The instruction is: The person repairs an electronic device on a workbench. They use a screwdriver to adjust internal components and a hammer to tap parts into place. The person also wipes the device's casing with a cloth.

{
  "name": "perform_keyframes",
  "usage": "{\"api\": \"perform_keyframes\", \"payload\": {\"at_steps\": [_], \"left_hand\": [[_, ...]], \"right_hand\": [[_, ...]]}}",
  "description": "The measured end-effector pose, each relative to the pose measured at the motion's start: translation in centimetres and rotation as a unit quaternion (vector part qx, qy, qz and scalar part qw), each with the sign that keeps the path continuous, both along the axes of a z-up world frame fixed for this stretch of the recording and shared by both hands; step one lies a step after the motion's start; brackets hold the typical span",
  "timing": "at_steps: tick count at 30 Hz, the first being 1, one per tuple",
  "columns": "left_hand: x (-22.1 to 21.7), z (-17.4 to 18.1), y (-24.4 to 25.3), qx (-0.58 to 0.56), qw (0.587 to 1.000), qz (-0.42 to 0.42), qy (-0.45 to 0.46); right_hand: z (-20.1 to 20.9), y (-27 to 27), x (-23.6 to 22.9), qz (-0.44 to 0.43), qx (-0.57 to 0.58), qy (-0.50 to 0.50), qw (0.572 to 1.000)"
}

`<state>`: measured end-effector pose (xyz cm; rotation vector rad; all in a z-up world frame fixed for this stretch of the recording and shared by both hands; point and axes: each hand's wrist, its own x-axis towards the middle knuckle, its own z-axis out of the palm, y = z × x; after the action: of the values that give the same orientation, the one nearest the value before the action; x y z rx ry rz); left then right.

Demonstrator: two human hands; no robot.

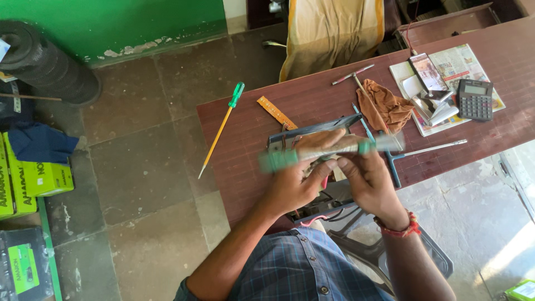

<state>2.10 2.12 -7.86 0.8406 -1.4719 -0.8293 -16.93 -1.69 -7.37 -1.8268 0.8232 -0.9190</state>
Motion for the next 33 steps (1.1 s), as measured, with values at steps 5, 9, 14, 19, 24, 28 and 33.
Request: {"api": "perform_keyframes", "payload": {"at_steps": [5, 9, 14, 19, 24, 28, 33], "left_hand": [[0.0, 0.6, 0.1, -0.033, 0.995, 0.027, -0.092], [0.3, 1.0, 0.2, -0.073, 0.978, 0.060, -0.186], [0.4, 0.5, -0.3, -0.059, 0.990, 0.076, -0.106], [0.5, 0.7, 0.4, -0.014, 0.994, 0.101, -0.051], [0.8, 0.9, 0.9, 0.038, 0.998, 0.051, -0.008], [0.7, 1.0, 1.4, 0.000, 0.999, 0.038, -0.019], [0.1, 2.1, 1.7, 0.002, 1.000, 0.028, 0.000]], "right_hand": [[1.8, 0.1, 0.6, 0.062, 0.061, 0.008, 0.996], [3.6, 0.2, 0.8, 0.056, -0.004, 0.071, 0.996], [3.3, -0.3, -0.4, 0.081, -0.096, 0.117, 0.985], [0.0, 0.1, -0.8, -0.087, -0.065, 0.082, 0.991], [-0.6, -0.3, 1.1, -0.095, -0.089, 0.148, 0.980], [0.7, 0.1, 1.7, 0.020, -0.124, 0.042, 0.991], [0.4, 0.3, 0.9, 0.040, -0.005, 0.028, 0.999]]}}
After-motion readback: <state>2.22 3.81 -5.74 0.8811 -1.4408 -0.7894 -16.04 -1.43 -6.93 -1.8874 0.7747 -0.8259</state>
